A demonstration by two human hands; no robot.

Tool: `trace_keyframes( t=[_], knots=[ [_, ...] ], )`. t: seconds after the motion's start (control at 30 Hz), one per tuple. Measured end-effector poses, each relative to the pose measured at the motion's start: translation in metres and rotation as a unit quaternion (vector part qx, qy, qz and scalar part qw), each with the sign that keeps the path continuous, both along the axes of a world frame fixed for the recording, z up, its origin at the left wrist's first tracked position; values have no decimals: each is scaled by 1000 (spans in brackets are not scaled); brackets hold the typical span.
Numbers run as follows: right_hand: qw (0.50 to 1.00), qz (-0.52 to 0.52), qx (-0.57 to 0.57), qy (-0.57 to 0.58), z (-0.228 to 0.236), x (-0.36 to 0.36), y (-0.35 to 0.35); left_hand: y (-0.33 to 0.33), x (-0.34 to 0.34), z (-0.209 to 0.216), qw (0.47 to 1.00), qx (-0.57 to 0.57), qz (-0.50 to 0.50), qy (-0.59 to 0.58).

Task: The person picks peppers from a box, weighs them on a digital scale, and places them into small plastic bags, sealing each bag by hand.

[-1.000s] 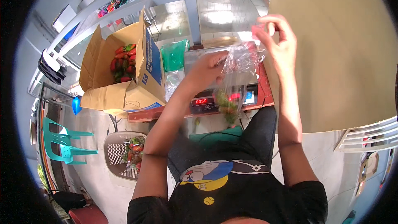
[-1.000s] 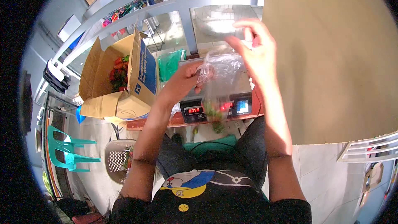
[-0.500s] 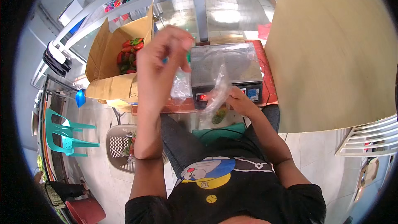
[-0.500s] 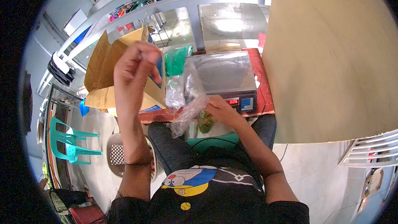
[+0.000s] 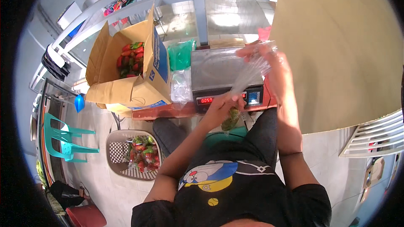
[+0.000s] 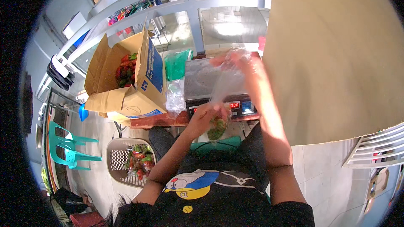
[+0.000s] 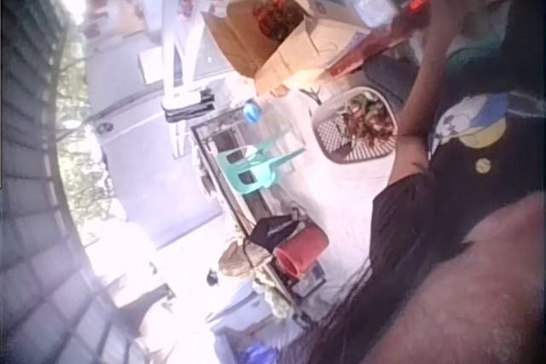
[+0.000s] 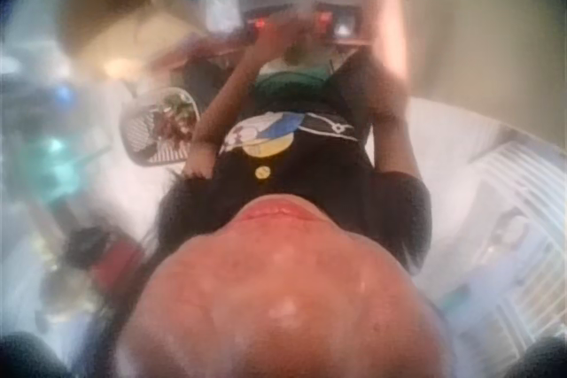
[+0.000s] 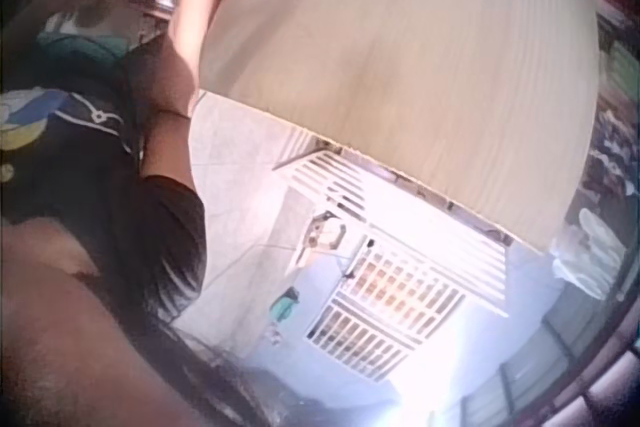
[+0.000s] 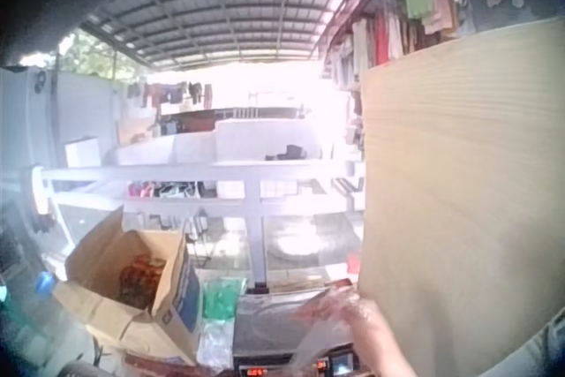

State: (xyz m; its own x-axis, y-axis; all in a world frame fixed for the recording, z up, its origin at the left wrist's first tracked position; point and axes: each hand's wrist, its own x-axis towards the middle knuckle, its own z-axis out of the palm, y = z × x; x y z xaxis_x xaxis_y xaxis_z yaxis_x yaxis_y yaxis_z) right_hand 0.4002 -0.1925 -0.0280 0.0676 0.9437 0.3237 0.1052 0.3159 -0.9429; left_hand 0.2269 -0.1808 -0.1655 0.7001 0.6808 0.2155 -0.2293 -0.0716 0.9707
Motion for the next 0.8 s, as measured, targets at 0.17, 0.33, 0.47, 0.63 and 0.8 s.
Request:
trace_keyframes(
  t=[0.17,0.33,0.47,0.63,0.8],
  knots=[
    [987,-63,6,148,-45,5,7,6,-1,2,997,21,70,-3],
    [996,57,-21,70,-57,-18,-8,10,0,-21,970,180,143,72],
    [969,-163,88,165,-26,12,0,2,-16,-18,978,102,143,113],
    [930,-160,220,-245,2,-21,-41,-1,-28,-20,966,84,91,225],
    [819,-11,146,-554,-66,-47,-35,0,-25,-43,930,269,210,139]
  ],
)
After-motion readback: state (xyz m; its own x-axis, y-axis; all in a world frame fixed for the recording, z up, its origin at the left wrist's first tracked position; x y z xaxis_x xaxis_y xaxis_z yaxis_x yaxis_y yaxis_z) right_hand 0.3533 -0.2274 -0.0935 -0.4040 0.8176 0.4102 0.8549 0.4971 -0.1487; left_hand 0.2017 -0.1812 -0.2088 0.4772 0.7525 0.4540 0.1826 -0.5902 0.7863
